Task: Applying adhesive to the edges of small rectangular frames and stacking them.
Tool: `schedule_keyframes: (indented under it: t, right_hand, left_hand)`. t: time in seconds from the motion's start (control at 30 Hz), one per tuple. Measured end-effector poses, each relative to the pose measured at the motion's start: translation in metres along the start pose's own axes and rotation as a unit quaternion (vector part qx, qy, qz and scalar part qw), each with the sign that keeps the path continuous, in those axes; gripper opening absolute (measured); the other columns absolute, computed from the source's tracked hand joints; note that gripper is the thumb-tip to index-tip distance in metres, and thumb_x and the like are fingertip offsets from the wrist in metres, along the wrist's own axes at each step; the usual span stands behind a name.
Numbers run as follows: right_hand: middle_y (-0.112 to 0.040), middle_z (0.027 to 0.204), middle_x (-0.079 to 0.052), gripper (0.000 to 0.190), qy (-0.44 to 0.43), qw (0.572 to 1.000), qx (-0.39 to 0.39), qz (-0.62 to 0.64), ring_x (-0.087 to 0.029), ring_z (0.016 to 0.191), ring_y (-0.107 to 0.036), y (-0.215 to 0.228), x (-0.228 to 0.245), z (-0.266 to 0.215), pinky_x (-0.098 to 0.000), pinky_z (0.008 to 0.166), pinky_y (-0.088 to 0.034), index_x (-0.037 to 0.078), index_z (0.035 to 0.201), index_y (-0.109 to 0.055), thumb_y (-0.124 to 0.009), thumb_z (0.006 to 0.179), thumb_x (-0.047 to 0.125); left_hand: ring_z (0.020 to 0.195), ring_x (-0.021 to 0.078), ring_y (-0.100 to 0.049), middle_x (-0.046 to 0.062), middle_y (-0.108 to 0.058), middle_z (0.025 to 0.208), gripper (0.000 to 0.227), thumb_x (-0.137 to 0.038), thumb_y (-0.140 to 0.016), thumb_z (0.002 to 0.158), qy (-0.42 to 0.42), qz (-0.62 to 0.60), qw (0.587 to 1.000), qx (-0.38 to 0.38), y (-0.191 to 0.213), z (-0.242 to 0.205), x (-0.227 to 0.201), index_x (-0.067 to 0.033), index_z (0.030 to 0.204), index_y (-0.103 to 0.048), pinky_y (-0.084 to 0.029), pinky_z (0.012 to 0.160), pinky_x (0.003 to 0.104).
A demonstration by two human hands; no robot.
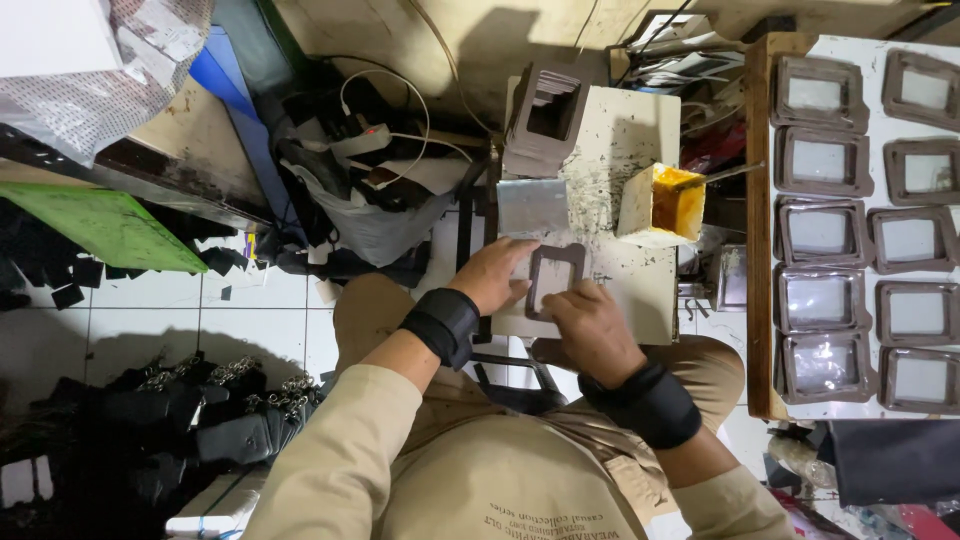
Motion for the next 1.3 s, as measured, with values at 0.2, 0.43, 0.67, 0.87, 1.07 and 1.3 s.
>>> schedule_keyframes:
  t: [0.2, 0.43, 0.67, 0.87, 1.07, 1.3]
  right_hand:
    - [-0.077, 0.089, -0.009, 0.008, -0.087, 0.993, -0.08, -0.029, -0.031, 0.089, -0.068, 0.095, -0.006, 0.03, -0.0388, 0.087, -0.05, 0.013, 0.091, -0.076, -0.076, 0.086, 0.007]
    - [-0.076, 0.096, -0.005, 0.021, -0.213, 0.961, -0.176, -0.018, -0.025, 0.086, -0.064, 0.122, -0.098, 0.023, -0.0376, 0.082, -0.053, 0.015, 0.108, -0.076, -0.081, 0.089, 0.01]
    - [-0.073, 0.086, 0.001, 0.022, -0.271, 0.947, -0.142, -0.093, -0.022, 0.093, -0.069, 0.089, -0.144, 0.029, -0.0371, 0.083, -0.057, 0.027, 0.108, -0.076, -0.08, 0.087, 0.024]
    - [-0.073, 0.078, 0.006, 0.022, -0.239, 0.948, -0.102, -0.183, -0.02, 0.091, -0.069, 0.066, -0.169, 0.035, -0.0363, 0.081, -0.059, 0.032, 0.107, -0.076, -0.08, 0.085, 0.03]
    - [-0.073, 0.078, 0.007, 0.021, -0.246, 0.947, -0.076, -0.192, -0.02, 0.096, -0.068, 0.067, -0.168, 0.037, -0.0364, 0.084, -0.057, 0.035, 0.104, -0.075, -0.079, 0.084, 0.031]
    - [-0.077, 0.086, -0.004, 0.016, -0.297, 0.951, -0.085, -0.025, -0.03, 0.096, -0.069, 0.091, -0.172, 0.033, -0.0439, 0.086, -0.057, 0.027, 0.105, -0.076, -0.077, 0.089, 0.024]
  left_hand:
    - [0.113, 0.0408, -0.062, 0.02, -0.059, 0.122, 0.071, -0.029, -0.062, 0.093, 0.005, 0.081, 0.996, 0.024, 0.022, -0.009, -0.036, -0.0127, 0.157, -0.036, -0.053, 0.098, 0.049]
    - [0.098, 0.0337, -0.059, 0.011, -0.056, 0.11, 0.046, -0.04, -0.079, 0.076, -0.152, 0.229, 0.961, 0.04, -0.016, -0.021, -0.039, -0.0132, 0.114, -0.073, -0.055, 0.086, 0.043]
    - [0.087, 0.0305, -0.047, 0.008, -0.052, 0.094, 0.019, -0.017, -0.062, 0.093, -0.28, 0.188, 0.942, -0.001, -0.013, -0.029, -0.02, -0.0104, 0.076, -0.068, -0.046, 0.073, 0.041]
    - [0.083, 0.0267, -0.048, 0.006, -0.052, 0.093, 0.029, -0.009, -0.053, 0.099, -0.238, 0.245, 0.94, -0.01, 0.041, -0.028, -0.056, -0.0094, 0.072, -0.062, -0.046, 0.075, 0.039]
    - [0.108, 0.0327, -0.052, 0.012, -0.05, 0.115, 0.062, -0.048, -0.067, 0.083, -0.034, 0.236, 0.968, 0.075, 0.037, -0.038, -0.059, -0.0086, 0.129, -0.051, -0.049, 0.086, 0.045]
    - [0.109, 0.0406, -0.053, 0.015, -0.049, 0.116, 0.092, -0.048, -0.081, 0.076, -0.016, 0.17, 0.984, 0.041, 0.022, -0.04, -0.037, -0.0057, 0.145, -0.038, -0.049, 0.089, 0.052]
Point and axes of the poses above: each hand's wrist, its own z-axis towards the middle knuckle, its own y-axis out of the back of the hand, x = y × z, the point moved 1 cm from there along z, towards the middle knuckle
